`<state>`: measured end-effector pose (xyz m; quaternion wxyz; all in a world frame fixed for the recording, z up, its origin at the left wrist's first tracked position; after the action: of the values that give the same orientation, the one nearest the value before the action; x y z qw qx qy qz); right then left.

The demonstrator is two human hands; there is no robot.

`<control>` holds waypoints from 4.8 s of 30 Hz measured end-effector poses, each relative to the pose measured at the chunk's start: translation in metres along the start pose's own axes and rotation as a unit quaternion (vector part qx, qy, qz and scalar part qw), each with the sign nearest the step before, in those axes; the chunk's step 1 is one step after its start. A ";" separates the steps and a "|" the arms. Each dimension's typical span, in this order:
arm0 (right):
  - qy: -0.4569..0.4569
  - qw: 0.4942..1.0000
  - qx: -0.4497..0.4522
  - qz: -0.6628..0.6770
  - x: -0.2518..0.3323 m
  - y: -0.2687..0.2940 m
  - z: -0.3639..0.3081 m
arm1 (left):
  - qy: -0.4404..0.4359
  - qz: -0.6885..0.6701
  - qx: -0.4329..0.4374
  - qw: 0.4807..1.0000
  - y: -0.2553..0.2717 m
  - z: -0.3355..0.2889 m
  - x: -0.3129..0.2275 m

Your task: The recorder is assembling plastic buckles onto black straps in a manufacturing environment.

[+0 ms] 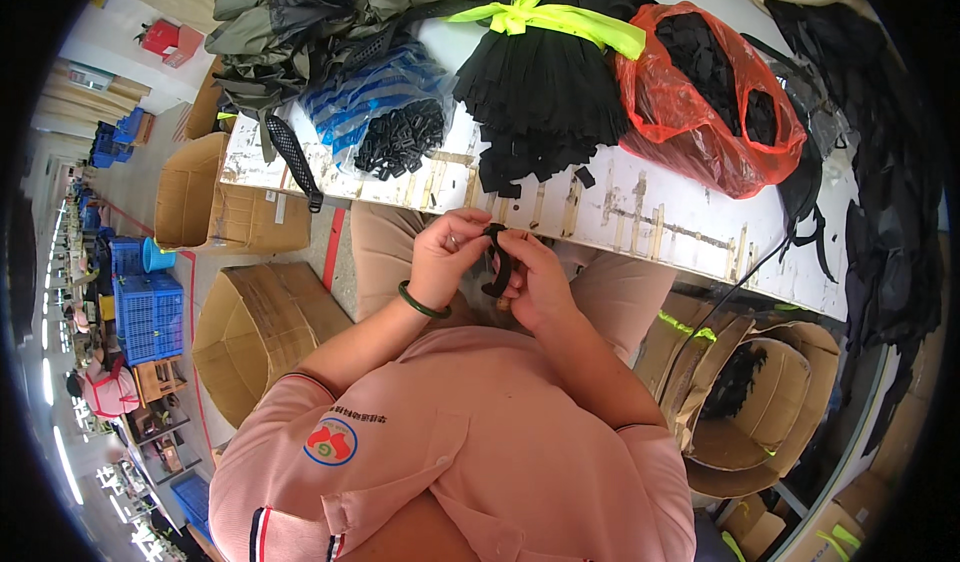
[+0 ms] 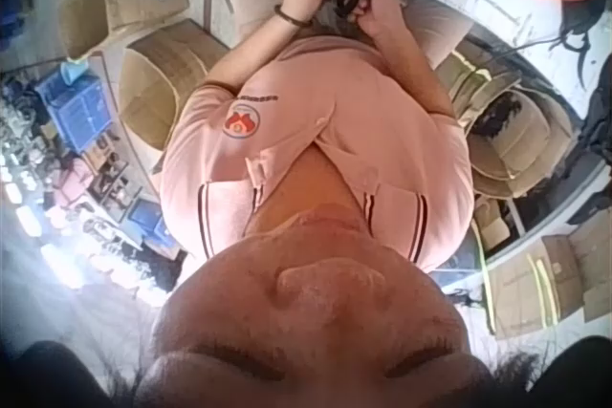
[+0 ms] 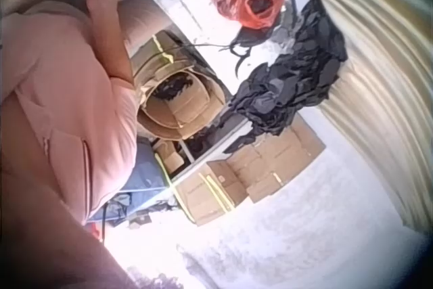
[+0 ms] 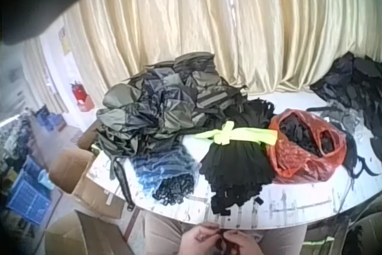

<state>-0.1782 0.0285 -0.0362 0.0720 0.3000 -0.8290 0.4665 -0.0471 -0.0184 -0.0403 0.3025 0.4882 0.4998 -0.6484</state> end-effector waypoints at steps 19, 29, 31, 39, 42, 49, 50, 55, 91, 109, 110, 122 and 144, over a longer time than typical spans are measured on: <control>0.422 0.706 0.062 -0.565 0.032 -0.033 -0.043 | 0.289 -0.027 -0.022 0.957 0.020 0.000 -0.006; 0.281 0.818 0.020 -0.502 0.022 -0.029 -0.036 | 0.031 0.032 -0.106 0.993 0.024 -0.011 -0.006; 0.278 0.834 0.000 -0.477 0.006 -0.028 -0.023 | 0.006 0.033 -0.098 0.995 0.021 -0.017 -0.007; 0.162 0.907 -0.005 -0.390 0.002 -0.008 -0.008 | -0.179 0.285 0.026 0.941 0.013 -0.019 -0.027; -0.081 0.987 0.027 -0.133 0.000 -0.002 -0.010 | -0.186 0.314 0.090 0.927 0.012 -0.020 -0.027; 0.045 0.970 0.032 -0.235 0.013 -0.013 -0.017 | 0.008 0.085 0.126 0.988 0.019 -0.012 -0.026; 0.061 0.946 0.056 -0.314 0.016 -0.013 -0.017 | 0.001 0.133 0.149 0.980 0.019 -0.011 -0.029; 0.066 0.931 0.021 -0.358 0.024 -0.010 -0.017 | -0.064 0.274 0.180 0.943 0.014 -0.010 -0.038; 0.333 0.638 -0.232 -0.655 0.109 0.058 0.036 | 0.322 -0.059 0.144 0.934 0.008 -0.015 -0.020; 0.324 0.521 0.089 -0.785 0.047 -0.017 -0.027 | 0.345 0.022 0.111 0.932 0.006 -0.016 0.000; 0.323 0.496 0.090 -0.801 0.043 -0.012 -0.023 | 0.343 0.037 0.115 0.931 0.006 -0.017 0.001; 0.325 0.474 0.126 -0.808 0.032 -0.001 -0.013 | 0.373 0.086 0.106 0.918 0.008 -0.023 0.004; 0.346 0.779 -0.039 -0.522 0.015 0.001 -0.002 | 0.234 -0.011 -0.017 0.972 0.011 -0.011 0.005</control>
<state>-0.1908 0.0239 -0.0296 0.5978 0.5023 -0.4826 0.3968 -0.0356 -0.0112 -0.0488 0.1779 0.6157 0.5731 -0.5108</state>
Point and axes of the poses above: each hand's wrist, its own z-axis towards the middle knuckle, its own y-axis out of the back of the hand, x = y × z, the point moved 2 cm from there along z, towards the middle knuckle, and after that the axes turned 1 degree about -y, right-handed, at the moved point
